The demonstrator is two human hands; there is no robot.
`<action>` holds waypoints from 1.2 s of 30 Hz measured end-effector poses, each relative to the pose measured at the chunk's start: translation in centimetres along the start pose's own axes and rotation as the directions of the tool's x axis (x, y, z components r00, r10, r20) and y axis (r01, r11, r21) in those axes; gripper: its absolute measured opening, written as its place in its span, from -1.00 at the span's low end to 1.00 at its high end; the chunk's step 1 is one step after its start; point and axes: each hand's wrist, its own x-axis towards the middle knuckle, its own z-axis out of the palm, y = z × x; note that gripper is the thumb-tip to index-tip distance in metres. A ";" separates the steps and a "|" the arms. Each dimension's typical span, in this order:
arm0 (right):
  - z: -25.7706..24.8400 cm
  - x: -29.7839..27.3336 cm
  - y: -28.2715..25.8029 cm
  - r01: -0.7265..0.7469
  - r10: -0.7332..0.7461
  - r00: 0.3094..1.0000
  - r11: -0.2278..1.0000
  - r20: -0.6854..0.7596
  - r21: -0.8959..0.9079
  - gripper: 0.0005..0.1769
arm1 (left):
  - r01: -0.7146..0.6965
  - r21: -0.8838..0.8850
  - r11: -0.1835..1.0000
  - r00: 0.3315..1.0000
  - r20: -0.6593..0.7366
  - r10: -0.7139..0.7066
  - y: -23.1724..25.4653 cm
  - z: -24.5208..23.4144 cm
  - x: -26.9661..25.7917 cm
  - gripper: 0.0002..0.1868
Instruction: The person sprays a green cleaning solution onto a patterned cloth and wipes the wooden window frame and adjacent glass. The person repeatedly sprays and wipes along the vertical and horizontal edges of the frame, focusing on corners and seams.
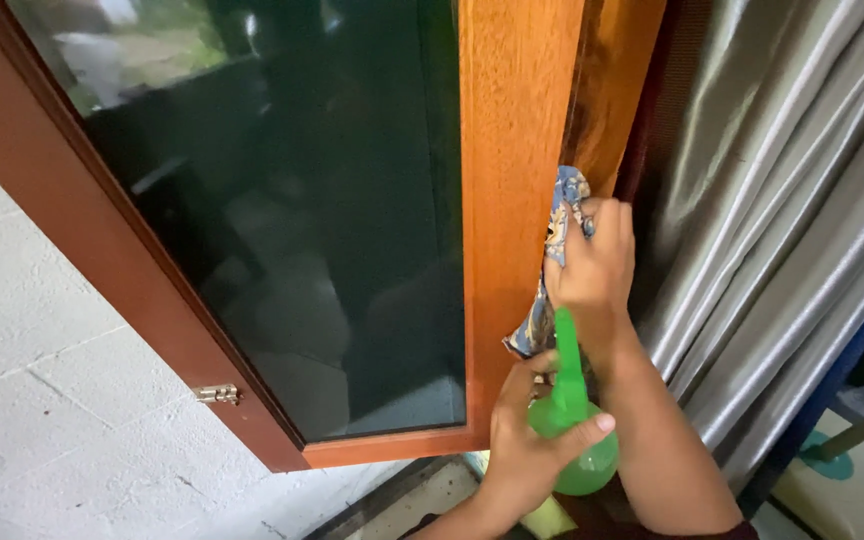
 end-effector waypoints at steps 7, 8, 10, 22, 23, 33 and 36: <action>5.4 -12.5 1.1 -0.593 0.558 0.805 0.761 0.201 0.262 -0.74 | -0.042 0.071 0.997 0.997 -0.064 0.047 -0.1 -0.8 0.5 -0.14; 3.8 -12.2 -0.9 -0.595 0.560 0.804 0.761 0.201 0.259 -0.74 | -0.040 0.070 0.997 0.997 -0.061 0.044 -0.2 -0.8 0.5 -0.14; 0.5 -11.4 -5.1 -0.843 0.711 0.536 0.418 0.456 0.339 -0.69 | -0.138 0.061 0.989 0.988 -0.067 0.142 -0.2 -0.9 0.3 -0.18; -0.3 -8.6 -1.5 -0.081 0.082 0.997 0.992 -0.003 0.092 -0.79 | -0.070 0.069 0.995 0.987 -0.141 0.080 0.5 -2.3 -0.3 -0.26; 0.0 -8.4 -1.6 -0.080 0.081 0.997 0.992 -0.006 0.094 -0.79 | -0.072 0.070 0.995 0.987 -0.142 0.082 0.3 -2.2 -0.3 -0.26; -1.2 -8.4 -0.5 -0.113 0.136 0.990 0.923 -0.037 0.367 -0.72 | -0.124 0.157 0.980 0.983 -0.115 0.143 1.6 -2.6 1.6 -0.25; 1.8 -7.8 4.1 -0.181 0.327 0.936 0.761 -0.127 0.623 -0.55 | -0.267 0.173 0.948 0.954 -0.095 0.286 3.2 -2.1 3.0 -0.25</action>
